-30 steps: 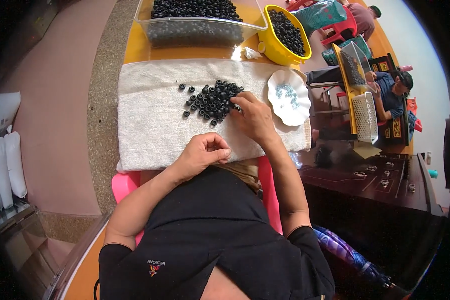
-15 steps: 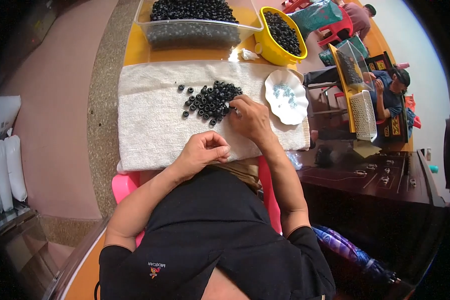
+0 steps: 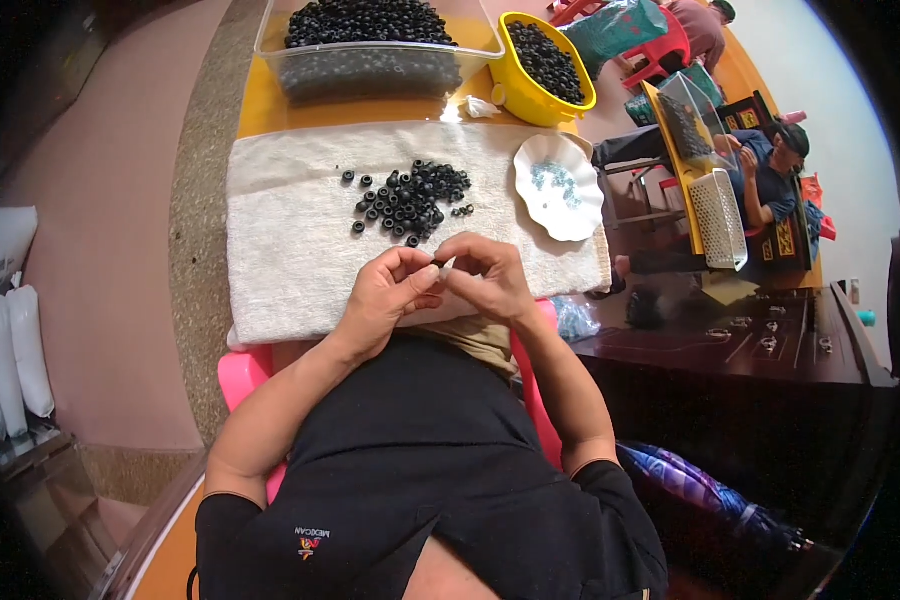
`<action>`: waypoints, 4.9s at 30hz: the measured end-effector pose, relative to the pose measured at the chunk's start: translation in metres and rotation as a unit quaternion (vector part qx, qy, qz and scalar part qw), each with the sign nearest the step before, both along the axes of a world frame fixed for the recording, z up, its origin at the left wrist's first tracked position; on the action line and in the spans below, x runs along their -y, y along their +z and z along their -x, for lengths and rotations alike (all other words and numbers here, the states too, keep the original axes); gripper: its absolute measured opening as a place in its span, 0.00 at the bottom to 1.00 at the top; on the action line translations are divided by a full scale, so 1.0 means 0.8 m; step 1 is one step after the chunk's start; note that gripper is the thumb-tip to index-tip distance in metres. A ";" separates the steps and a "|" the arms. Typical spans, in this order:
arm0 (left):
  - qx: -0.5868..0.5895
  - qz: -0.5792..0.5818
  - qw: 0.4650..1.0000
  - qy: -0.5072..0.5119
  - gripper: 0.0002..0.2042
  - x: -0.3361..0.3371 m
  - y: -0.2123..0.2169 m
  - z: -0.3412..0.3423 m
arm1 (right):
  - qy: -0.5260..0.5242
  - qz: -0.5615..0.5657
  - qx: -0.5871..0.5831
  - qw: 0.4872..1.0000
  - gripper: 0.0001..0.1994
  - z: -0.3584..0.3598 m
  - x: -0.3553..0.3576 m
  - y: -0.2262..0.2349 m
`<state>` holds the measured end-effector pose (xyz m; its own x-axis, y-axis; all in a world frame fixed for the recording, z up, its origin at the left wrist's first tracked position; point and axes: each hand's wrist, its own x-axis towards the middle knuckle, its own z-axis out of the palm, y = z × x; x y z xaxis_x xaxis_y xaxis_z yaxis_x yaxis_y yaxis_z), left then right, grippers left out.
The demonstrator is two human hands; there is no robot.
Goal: Manually inspecting and sorting small black rubber gaskets or seals on a towel and placing them into sorting containers.
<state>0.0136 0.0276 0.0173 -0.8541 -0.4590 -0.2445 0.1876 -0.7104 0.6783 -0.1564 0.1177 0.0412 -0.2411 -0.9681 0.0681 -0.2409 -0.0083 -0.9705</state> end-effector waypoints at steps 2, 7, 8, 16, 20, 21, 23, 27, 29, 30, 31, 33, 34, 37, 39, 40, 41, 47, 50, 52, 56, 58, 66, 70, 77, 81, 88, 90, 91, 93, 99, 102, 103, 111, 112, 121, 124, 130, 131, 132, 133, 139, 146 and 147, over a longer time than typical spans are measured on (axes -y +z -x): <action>-0.007 -0.007 1.000 0.009 0.08 -0.002 0.000 0.001 | 0.008 -0.002 0.016 1.000 0.07 -0.011 -0.004 0.002; -0.012 -0.026 0.999 0.018 0.06 -0.001 -0.006 -0.001 | 0.020 0.008 0.009 1.000 0.07 -0.014 -0.005 0.008; -0.014 -0.026 0.999 0.014 0.06 -0.001 -0.007 -0.001 | 0.019 0.027 -0.005 0.999 0.08 -0.015 -0.006 0.008; 0.005 -0.031 0.999 0.029 0.06 -0.003 -0.006 -0.001 | -0.008 0.086 -0.075 0.993 0.10 -0.024 -0.011 0.003; 0.010 -0.021 0.999 0.028 0.06 -0.002 -0.004 0.002 | -0.034 0.102 -0.082 0.991 0.09 -0.026 -0.013 0.000; 0.006 -0.021 0.999 0.024 0.06 -0.003 -0.005 0.004 | -0.037 0.100 -0.088 0.990 0.09 -0.026 -0.016 0.001; -0.004 -0.020 1.000 0.013 0.06 -0.005 -0.003 0.004 | -0.040 0.117 -0.096 0.988 0.09 -0.028 -0.016 -0.004; 0.014 -0.003 1.000 0.017 0.07 -0.005 -0.003 0.001 | -0.028 0.148 -0.126 0.980 0.09 -0.028 -0.011 -0.001; 0.011 -0.027 0.999 0.025 0.07 -0.006 0.004 0.001 | -0.011 0.150 -0.152 0.977 0.14 -0.025 -0.015 0.001; 0.020 -0.027 0.999 0.032 0.07 -0.007 0.003 0.000 | -0.006 0.142 -0.136 0.980 0.14 -0.025 -0.018 0.002; 0.014 -0.024 0.999 0.026 0.07 -0.007 0.003 0.000 | 0.001 0.135 -0.120 0.984 0.15 -0.024 -0.018 0.000; 0.030 0.008 0.999 0.015 0.07 -0.009 0.003 -0.001 | -0.001 0.137 -0.129 0.982 0.15 -0.023 -0.019 -0.005; 0.022 0.000 1.000 0.007 0.07 -0.008 0.001 -0.001 | -0.002 0.138 -0.111 0.984 0.14 -0.023 -0.019 -0.005; 0.009 0.013 1.000 -0.008 0.08 -0.008 0.001 0.002 | -0.003 0.135 -0.095 0.986 0.11 -0.018 -0.020 -0.006; 0.006 0.012 1.000 -0.009 0.08 -0.010 0.000 0.003 | 0.009 0.149 -0.140 0.979 0.11 -0.014 -0.020 -0.004; 0.003 0.009 1.000 -0.008 0.08 -0.010 0.001 0.003 | 0.007 0.150 -0.142 0.978 0.11 -0.013 -0.021 -0.003; 0.002 0.011 1.000 -0.010 0.08 -0.011 0.003 0.004 | 0.023 0.127 -0.123 0.984 0.11 -0.012 -0.022 -0.001; 0.001 0.013 1.000 -0.004 0.07 -0.013 0.007 0.002 | 0.075 0.093 -0.114 0.986 0.11 -0.006 -0.027 0.014; 0.002 0.026 0.999 -0.027 0.08 -0.012 0.007 0.001 | 0.097 0.095 -0.121 0.983 0.11 0.001 -0.031 0.013; 0.000 0.008 0.999 -0.033 0.08 -0.013 0.011 0.001 | 0.106 0.115 -0.136 0.978 0.12 0.005 -0.030 0.007; 0.011 0.013 1.000 -0.021 0.09 -0.012 0.004 0.000 | 0.059 0.169 -0.162 0.970 0.12 -0.004 -0.030 -0.002; 0.008 -0.018 1.000 -0.017 0.09 -0.010 0.004 0.000 | 0.030 0.176 -0.161 0.971 0.12 -0.008 -0.030 -0.001; -0.005 -0.038 0.999 -0.027 0.10 -0.011 0.003 -0.003 | 0.030 0.172 -0.124 0.977 0.13 -0.009 -0.030 0.002; 0.003 -0.038 0.999 -0.026 0.11 -0.013 0.005 -0.002 | 0.018 0.166 -0.150 0.975 0.16 -0.011 -0.033 0.005; 0.013 -0.036 0.999 -0.019 0.11 -0.020 0.023 0.002 | 0.007 0.159 -0.264 0.951 0.22 -0.022 -0.033 0.017; 0.019 -0.039 0.999 -0.026 0.11 -0.017 0.015 0.001 | 0.016 0.119 -0.320 0.940 0.24 -0.023 -0.037 0.020; 0.050 -0.016 0.998 -0.016 0.10 -0.016 0.019 -0.003 | -0.003 0.207 -0.303 0.930 0.22 -0.027 -0.035 0.018; 0.048 -0.016 0.999 -0.004 0.09 -0.019 0.022 -0.003 | -0.014 0.174 -0.310 0.935 0.24 -0.029 -0.040 0.016; 0.046 -0.015 0.999 0.009 0.08 -0.020 0.022 -0.004 | -0.012 0.173 -0.307 0.936 0.24 -0.029 -0.039 0.015; 0.046 -0.005 0.999 0.005 0.07 -0.017 0.018 -0.002 | -0.017 0.183 -0.288 0.940 0.24 -0.027 -0.036 0.014; 0.043 0.003 0.999 -0.026 0.06 -0.014 0.018 0.003 | 0.017 0.174 -0.273 0.946 0.23 -0.021 -0.033 0.030; 0.040 0.001 0.999 -0.020 0.06 -0.013 0.017 0.003 | 0.014 0.169 -0.261 0.950 0.22 -0.018 -0.034 0.021; 0.038 0.002 0.999 -0.016 0.06 -0.012 0.016 0.003 | 0.009 0.159 -0.259 0.953 0.21 -0.017 -0.035 0.019; 0.073 -0.005 0.997 0.011 0.07 -0.008 0.014 -0.004 | -0.150 0.115 -0.341 0.921 0.11 0.074 -0.045 0.035; 0.073 -0.007 0.997 0.012 0.07 -0.009 0.010 -0.005 | -0.189 0.090 -0.426 0.880 0.08 0.097 -0.045 0.034; 0.065 0.000 0.998 0.002 0.09 -0.011 0.005 -0.003 | -0.181 -0.131 -0.490 0.842 0.11 0.189 -0.039 0.017; 0.064 0.002 0.998 0.006 0.10 -0.011 0.006 -0.002 | -0.154 -0.148 -0.508 0.835 0.12 0.193 -0.033 0.019; 0.071 -0.005 0.997 0.004 0.12 -0.010 0.006 -0.002 | -0.138 -0.161 -0.503 0.838 0.14 0.188 -0.027 0.023; 0.071 -0.007 0.997 0.001 0.12 -0.009 0.005 -0.002 | -0.138 -0.162 -0.503 0.838 0.14 0.188 -0.027 0.023; 0.071 -0.008 0.997 -0.001 0.12 -0.009 0.005 -0.002 | -0.133 -0.170 -0.501 0.838 0.14 0.186 -0.027 0.026; 0.071 -0.009 0.997 -0.001 0.12 -0.009 0.005 -0.003 | -0.128 -0.179 -0.499 0.838 0.14 0.185 -0.026 0.028; 0.070 -0.008 0.998 0.001 0.13 -0.009 0.005 -0.003 | -0.100 -0.162 -0.496 0.847 0.11 0.197 -0.027 0.020; 0.075 -0.008 0.997 0.000 0.13 -0.009 0.007 -0.002 | -0.109 -0.119 -0.485 0.860 0.07 0.198 -0.030 0.010; 0.077 -0.008 0.997 -0.001 0.13 -0.009 0.007 -0.003 | -0.118 -0.106 -0.483 0.861 0.07 0.197 -0.031 0.009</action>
<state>0.0158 0.0348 0.0232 -0.8072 -0.4517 -0.3799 0.0799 -0.7214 0.6879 -0.3142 0.1424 0.0488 -0.3629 -0.9154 0.1744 -0.9072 0.3044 -0.2903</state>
